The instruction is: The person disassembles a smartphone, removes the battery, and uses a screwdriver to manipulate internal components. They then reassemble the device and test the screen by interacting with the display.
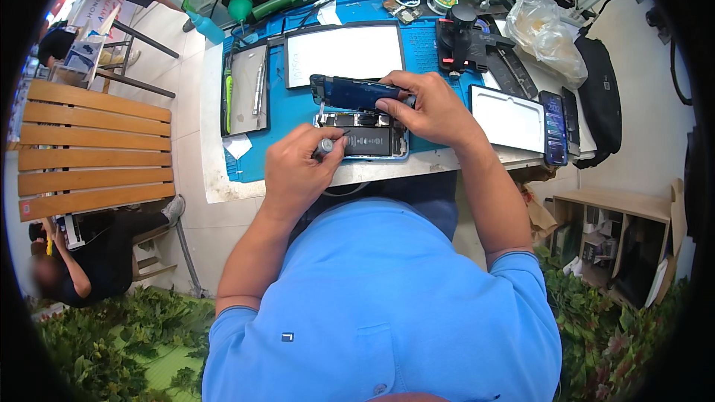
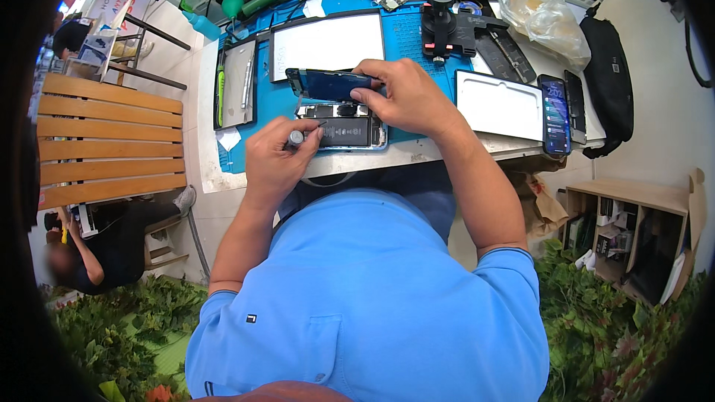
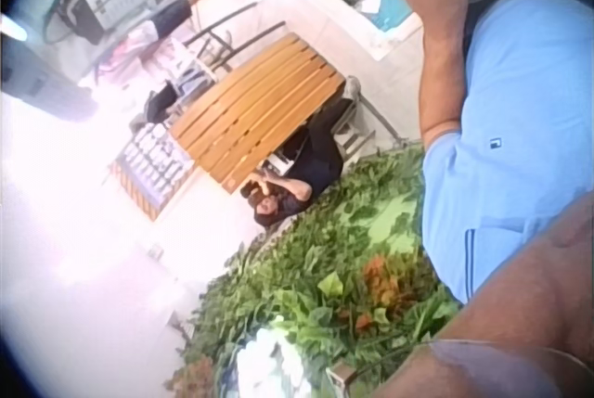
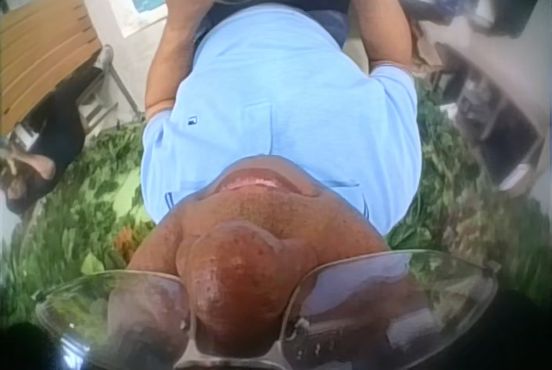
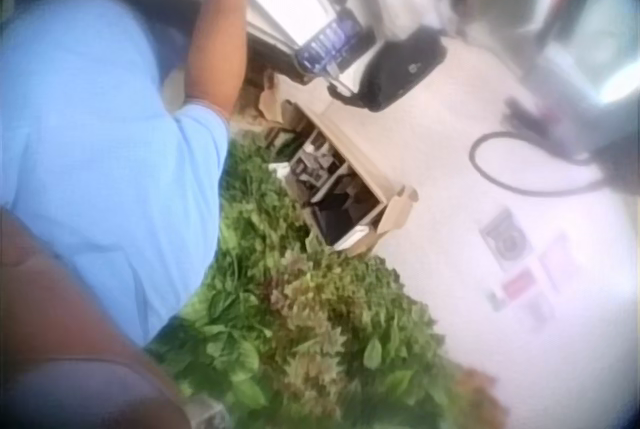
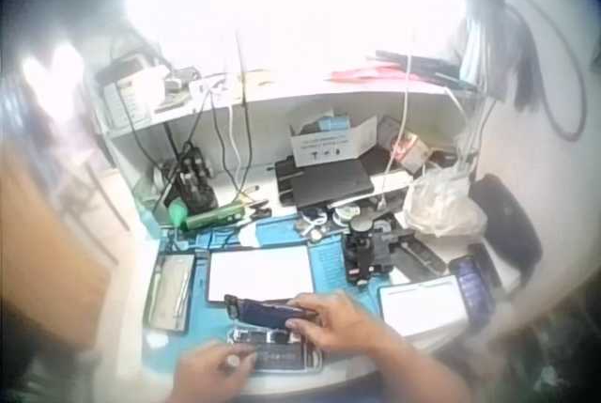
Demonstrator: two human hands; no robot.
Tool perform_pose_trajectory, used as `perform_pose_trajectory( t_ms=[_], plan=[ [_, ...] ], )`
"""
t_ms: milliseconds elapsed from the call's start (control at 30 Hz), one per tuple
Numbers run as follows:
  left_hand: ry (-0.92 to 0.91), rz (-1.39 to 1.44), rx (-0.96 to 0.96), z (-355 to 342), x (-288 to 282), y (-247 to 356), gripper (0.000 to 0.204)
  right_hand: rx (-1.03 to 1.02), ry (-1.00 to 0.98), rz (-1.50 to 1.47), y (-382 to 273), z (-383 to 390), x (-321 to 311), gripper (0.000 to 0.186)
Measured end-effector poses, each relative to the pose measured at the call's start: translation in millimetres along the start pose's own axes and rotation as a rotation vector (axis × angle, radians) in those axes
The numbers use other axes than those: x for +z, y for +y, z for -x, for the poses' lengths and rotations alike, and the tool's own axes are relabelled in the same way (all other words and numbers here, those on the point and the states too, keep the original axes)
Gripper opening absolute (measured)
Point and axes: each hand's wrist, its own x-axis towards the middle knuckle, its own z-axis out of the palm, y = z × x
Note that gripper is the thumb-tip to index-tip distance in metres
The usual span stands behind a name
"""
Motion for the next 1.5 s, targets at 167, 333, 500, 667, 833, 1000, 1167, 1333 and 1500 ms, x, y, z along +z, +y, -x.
perform_pose_trajectory(
  t_ms=[167, 333, 500, 667, 833, 1000, 1167, 1333, 1500],
  plan=[
    [0.015, -0.015, -0.009, -2.7, 0.3, 2.0, 0.012, -0.056, -0.009, -0.04, 9.7, -1.0, 2.1, 0.028],
    [-0.051, -0.069, 0.042, -15.1, -9.5, 3.4, 0.012, -0.065, -0.016, -0.021, 10.3, -1.0, 0.2, 0.03],
    [-0.148, -0.139, 0.081, -28.9, -13.5, 3.5, 0.012, -0.032, -0.028, -0.045, 10.5, -1.9, 1.3, 0.029],
    [-0.213, -0.186, 0.083, -36.0, -12.7, 8.5, 0.011, -0.035, -0.036, -0.001, 0.6, -2.0, -4.4, 0.029],
    [-0.252, -0.173, -0.021, -40.6, -7.3, 10.9, 0.012, -0.074, -0.025, -0.011, 9.1, -2.9, -2.0, 0.029],
    [-0.256, -0.155, -0.033, -42.2, 0.0, 11.9, 0.014, -0.032, -0.057, -0.008, 4.9, -3.2, -4.1, 0.029],
    [-0.22, -0.208, -0.025, -33.1, 3.4, 21.0, 0.013, -0.066, -0.038, 0.008, 7.4, -2.3, -3.1, 0.027],
    [-0.206, -0.121, -0.205, -24.8, 8.9, 20.6, 0.011, -0.092, -0.028, -0.007, 9.7, -2.4, -1.4, 0.027],
    [-0.135, -0.137, -0.186, -16.8, 26.3, 6.8, 0.012, -0.127, -0.005, -0.001, 11.5, -3.1, -2.0, 0.027]
  ],
)
